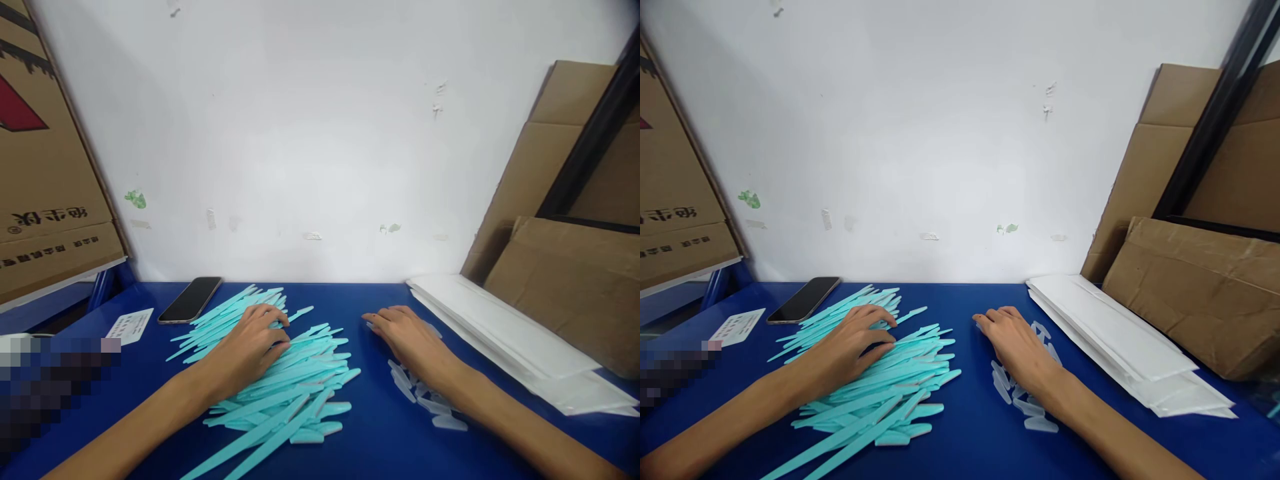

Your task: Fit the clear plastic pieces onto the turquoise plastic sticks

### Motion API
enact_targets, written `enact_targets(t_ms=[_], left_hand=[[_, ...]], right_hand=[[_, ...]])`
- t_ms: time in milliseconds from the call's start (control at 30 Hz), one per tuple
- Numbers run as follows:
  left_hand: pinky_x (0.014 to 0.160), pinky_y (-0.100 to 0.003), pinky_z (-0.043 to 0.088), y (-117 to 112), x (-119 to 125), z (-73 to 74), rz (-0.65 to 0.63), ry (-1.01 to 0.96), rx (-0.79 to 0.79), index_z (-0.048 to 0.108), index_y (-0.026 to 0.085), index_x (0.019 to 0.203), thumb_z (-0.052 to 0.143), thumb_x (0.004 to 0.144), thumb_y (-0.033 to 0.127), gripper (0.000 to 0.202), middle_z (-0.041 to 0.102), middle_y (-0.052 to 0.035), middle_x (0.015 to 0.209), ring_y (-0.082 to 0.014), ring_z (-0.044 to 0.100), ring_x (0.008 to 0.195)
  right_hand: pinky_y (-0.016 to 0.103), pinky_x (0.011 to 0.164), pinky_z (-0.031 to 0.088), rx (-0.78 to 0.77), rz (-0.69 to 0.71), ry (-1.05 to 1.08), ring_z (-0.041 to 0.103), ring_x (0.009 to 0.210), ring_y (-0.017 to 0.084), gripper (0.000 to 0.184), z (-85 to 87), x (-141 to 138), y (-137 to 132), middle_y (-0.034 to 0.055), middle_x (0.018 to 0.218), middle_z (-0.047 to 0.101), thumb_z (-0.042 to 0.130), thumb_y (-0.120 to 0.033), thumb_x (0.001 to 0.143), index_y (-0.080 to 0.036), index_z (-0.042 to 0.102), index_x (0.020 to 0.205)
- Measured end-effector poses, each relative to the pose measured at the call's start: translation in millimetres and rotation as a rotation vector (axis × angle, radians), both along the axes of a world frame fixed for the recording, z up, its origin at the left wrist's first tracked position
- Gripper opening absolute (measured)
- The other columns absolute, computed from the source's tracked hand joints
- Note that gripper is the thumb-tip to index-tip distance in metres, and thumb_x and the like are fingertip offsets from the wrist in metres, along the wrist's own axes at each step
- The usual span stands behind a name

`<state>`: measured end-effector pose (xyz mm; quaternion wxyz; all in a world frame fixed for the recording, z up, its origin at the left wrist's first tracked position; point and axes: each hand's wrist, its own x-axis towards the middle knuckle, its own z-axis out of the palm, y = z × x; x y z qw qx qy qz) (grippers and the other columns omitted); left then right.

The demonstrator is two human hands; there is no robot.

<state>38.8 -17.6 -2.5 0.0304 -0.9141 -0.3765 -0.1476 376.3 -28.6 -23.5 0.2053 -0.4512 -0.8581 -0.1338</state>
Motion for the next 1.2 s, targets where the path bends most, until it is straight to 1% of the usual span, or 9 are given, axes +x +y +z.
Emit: enact_targets(t_ms=[167, 233, 367, 467, 633, 800, 933, 1067, 1200], left_hand=[[0.089, -0.045, 0.042, 1.7, 1.6, 5.7, 0.025, -0.02, 0.087, 0.068, 0.021, 0.101, 0.039, 0.106, 0.027, 0.03, 0.071, -0.0049, 0.097, -0.0244, 0.06, 0.094], [0.086, -0.044, 0.041, 2.5, 0.4, 7.5, 0.033, -0.058, 0.115, 0.065, 0.02, 0.1, 0.037, 0.107, 0.029, 0.031, 0.072, -0.0033, 0.093, -0.0219, 0.061, 0.086], [0.083, -0.041, 0.038, 3.9, -2.0, 8.3, -0.002, -0.131, 0.183, 0.063, 0.02, 0.1, 0.037, 0.107, 0.028, 0.028, 0.071, -0.0021, 0.091, -0.02, 0.06, 0.081], [0.081, -0.039, 0.037, 4.7, -2.5, 8.3, -0.038, -0.16, 0.216, 0.062, 0.019, 0.099, 0.037, 0.107, 0.026, 0.027, 0.07, -0.0018, 0.088, -0.0195, 0.059, 0.078], [0.082, -0.037, 0.036, 5.7, -5.2, 10.5, -0.08, -0.201, 0.252, 0.061, 0.018, 0.1, 0.039, 0.107, 0.024, 0.024, 0.071, -0.002, 0.088, -0.018, 0.058, 0.075], [0.082, -0.035, 0.036, 4.1, -7.7, 11.7, -0.105, -0.225, 0.25, 0.061, 0.018, 0.102, 0.04, 0.107, 0.023, 0.022, 0.071, -0.0013, 0.089, -0.017, 0.058, 0.076], [0.08, -0.035, 0.036, 0.5, -4.0, 11.6, -0.11, -0.221, 0.242, 0.061, 0.018, 0.101, 0.041, 0.107, 0.023, 0.022, 0.069, -0.0005, 0.086, -0.0171, 0.057, 0.075], [0.08, -0.034, 0.037, -3.8, 2.1, 10.5, -0.161, -0.203, 0.24, 0.061, 0.018, 0.101, 0.042, 0.106, 0.022, 0.02, 0.067, -0.0005, 0.084, -0.0175, 0.056, 0.076], [0.074, -0.032, 0.036, -10.0, 6.5, 9.6, -0.191, -0.217, 0.232, 0.06, 0.017, 0.1, 0.041, 0.106, 0.02, 0.02, 0.063, -0.0005, 0.081, -0.0164, 0.053, 0.073]], right_hand=[[0.027, 0.056, 0.049, -0.099, -0.01, 0.085, 0.065, 0.066, 0.016, 0.03, 17.0, -10.7, -11.1, 0.0066, 0.098, 0.067, 0.04, -0.021, 0.106, -0.021, 0.064, 0.125], [0.026, 0.052, 0.047, -0.133, 0.002, 0.123, 0.063, 0.062, 0.014, 0.032, 22.5, -15.7, -15.7, 0.0067, 0.103, 0.065, 0.038, -0.026, 0.107, -0.022, 0.062, 0.128], [0.027, 0.059, 0.052, -0.095, 0.102, 0.179, 0.066, 0.071, 0.015, 0.034, 24.0, -21.3, -18.5, 0.0083, 0.107, 0.064, 0.036, -0.03, 0.109, -0.021, 0.059, 0.132], [0.027, 0.064, 0.054, -0.05, 0.174, 0.194, 0.066, 0.075, 0.015, 0.036, 23.6, -22.8, -18.7, 0.0081, 0.104, 0.067, 0.035, -0.028, 0.109, -0.02, 0.056, 0.137], [0.027, 0.068, 0.054, -0.017, 0.212, 0.187, 0.067, 0.08, 0.016, 0.036, 24.9, -23.3, -20.0, 0.0072, 0.099, 0.069, 0.038, -0.027, 0.108, -0.021, 0.053, 0.141], [0.028, 0.069, 0.055, -0.068, 0.218, 0.187, 0.067, 0.08, 0.017, 0.035, 24.0, -22.1, -18.6, 0.0064, 0.098, 0.07, 0.041, -0.025, 0.107, -0.022, 0.053, 0.14], [0.03, 0.075, 0.055, -0.081, 0.253, 0.2, 0.067, 0.087, 0.017, 0.037, 23.3, -21.2, -19.6, 0.0061, 0.101, 0.071, 0.044, -0.024, 0.107, -0.024, 0.049, 0.143], [0.031, 0.079, 0.055, -0.047, 0.335, 0.188, 0.067, 0.088, 0.017, 0.038, 21.8, -23.5, -23.6, 0.0067, 0.105, 0.072, 0.047, -0.022, 0.106, -0.024, 0.047, 0.144], [0.03, 0.079, 0.055, 0.029, 0.41, 0.188, 0.069, 0.091, 0.017, 0.035, 18.5, -25.6, -28.0, 0.0069, 0.108, 0.074, 0.047, -0.016, 0.105, -0.023, 0.052, 0.139]])
